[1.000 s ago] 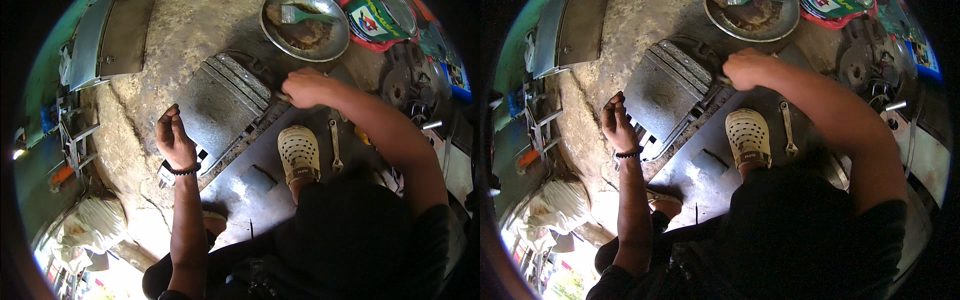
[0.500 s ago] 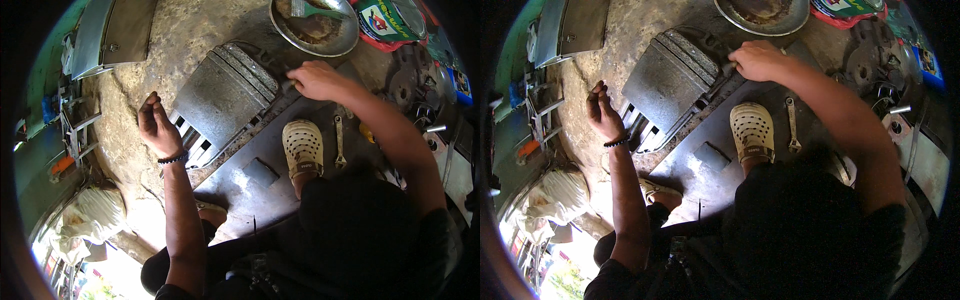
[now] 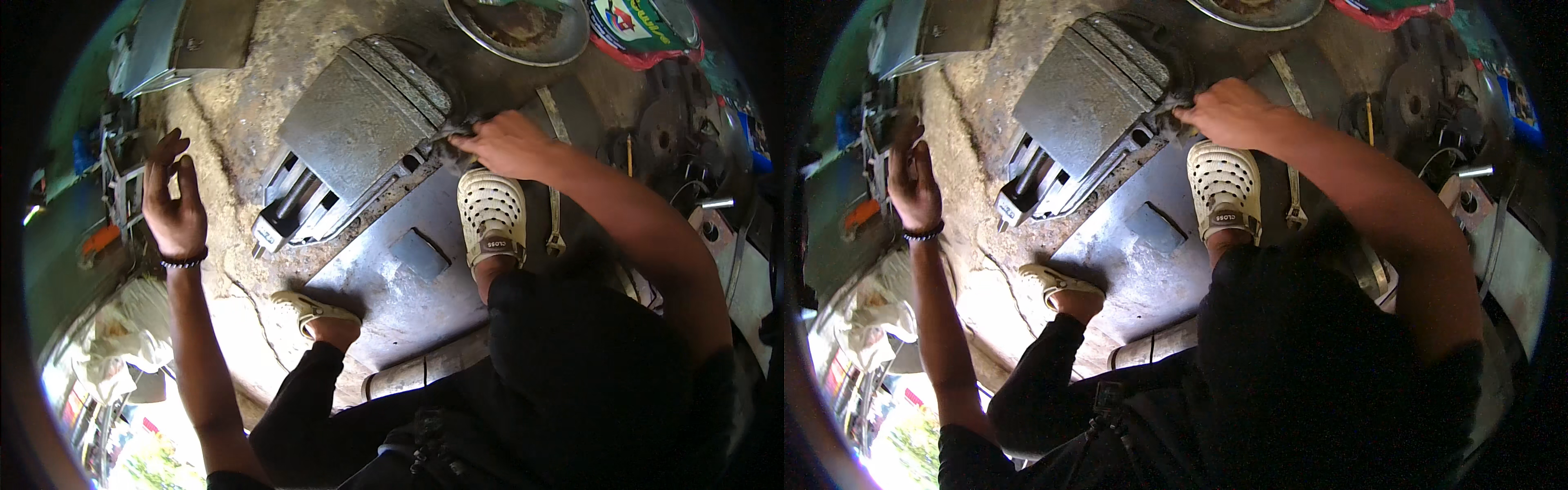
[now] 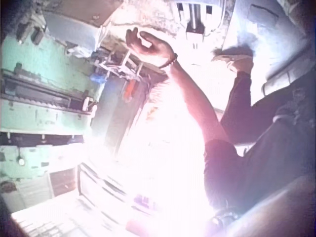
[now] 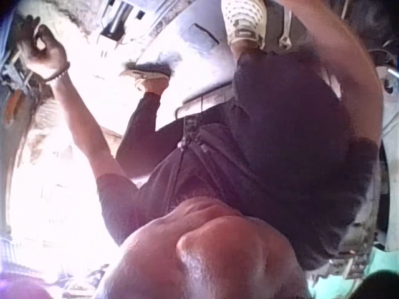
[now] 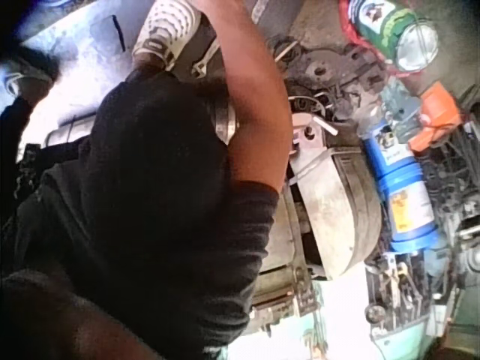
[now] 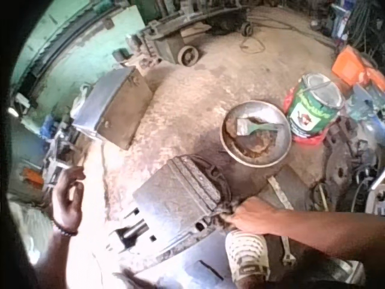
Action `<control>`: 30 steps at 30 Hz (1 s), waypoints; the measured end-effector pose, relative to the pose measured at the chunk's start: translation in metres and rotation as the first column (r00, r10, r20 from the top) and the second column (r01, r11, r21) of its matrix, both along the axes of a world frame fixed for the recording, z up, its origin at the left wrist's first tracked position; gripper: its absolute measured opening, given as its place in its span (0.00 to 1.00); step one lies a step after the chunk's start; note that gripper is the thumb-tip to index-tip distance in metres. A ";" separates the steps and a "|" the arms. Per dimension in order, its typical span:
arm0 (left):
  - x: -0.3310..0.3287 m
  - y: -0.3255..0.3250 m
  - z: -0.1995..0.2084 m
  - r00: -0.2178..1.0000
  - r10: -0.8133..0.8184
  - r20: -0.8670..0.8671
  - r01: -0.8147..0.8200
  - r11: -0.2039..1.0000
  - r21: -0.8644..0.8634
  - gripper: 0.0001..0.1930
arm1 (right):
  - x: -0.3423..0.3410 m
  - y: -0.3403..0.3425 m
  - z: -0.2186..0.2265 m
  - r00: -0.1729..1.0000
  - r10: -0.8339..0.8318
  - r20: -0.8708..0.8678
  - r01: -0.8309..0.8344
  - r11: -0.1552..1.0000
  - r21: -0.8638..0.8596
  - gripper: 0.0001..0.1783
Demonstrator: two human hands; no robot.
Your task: The person scrubs a metal vise with a cloth and a small brush, then wipes it down. The person then opens a paint can and places a brush inside a container.
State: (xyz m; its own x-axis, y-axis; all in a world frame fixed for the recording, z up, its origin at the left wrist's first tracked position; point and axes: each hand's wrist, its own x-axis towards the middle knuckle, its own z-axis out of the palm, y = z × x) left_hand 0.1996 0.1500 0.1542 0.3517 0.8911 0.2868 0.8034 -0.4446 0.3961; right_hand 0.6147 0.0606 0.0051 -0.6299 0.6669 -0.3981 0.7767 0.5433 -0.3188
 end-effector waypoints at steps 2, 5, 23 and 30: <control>-0.015 -0.024 0.044 0.971 -0.056 -0.232 0.062 0.998 0.020 0.11 | -0.011 0.004 -0.004 1.000 0.002 0.011 -0.002 1.000 -0.004 0.19; -0.037 -0.084 0.109 0.867 -0.016 -0.497 -0.059 0.989 -0.135 0.12 | -0.007 0.015 -0.003 0.991 -0.064 0.117 0.064 0.998 0.004 0.17; -0.051 -0.262 0.199 0.899 0.303 -0.316 -0.404 0.851 -0.334 0.24 | -0.074 -0.002 -0.016 0.987 0.131 0.088 -0.132 0.991 0.007 0.17; -0.056 -0.284 0.197 0.880 0.387 -0.274 -0.471 0.785 -0.402 0.27 | -0.064 0.005 0.011 0.985 0.106 0.138 -0.098 0.993 -0.063 0.20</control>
State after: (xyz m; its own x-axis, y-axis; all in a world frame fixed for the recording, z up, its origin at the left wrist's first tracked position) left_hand 0.1438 -0.1335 0.3512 -0.0929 0.9746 -0.2037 0.9402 0.1533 0.3043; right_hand 0.5511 0.0658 0.0156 -0.6284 0.5763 -0.5226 0.7575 0.6062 -0.2424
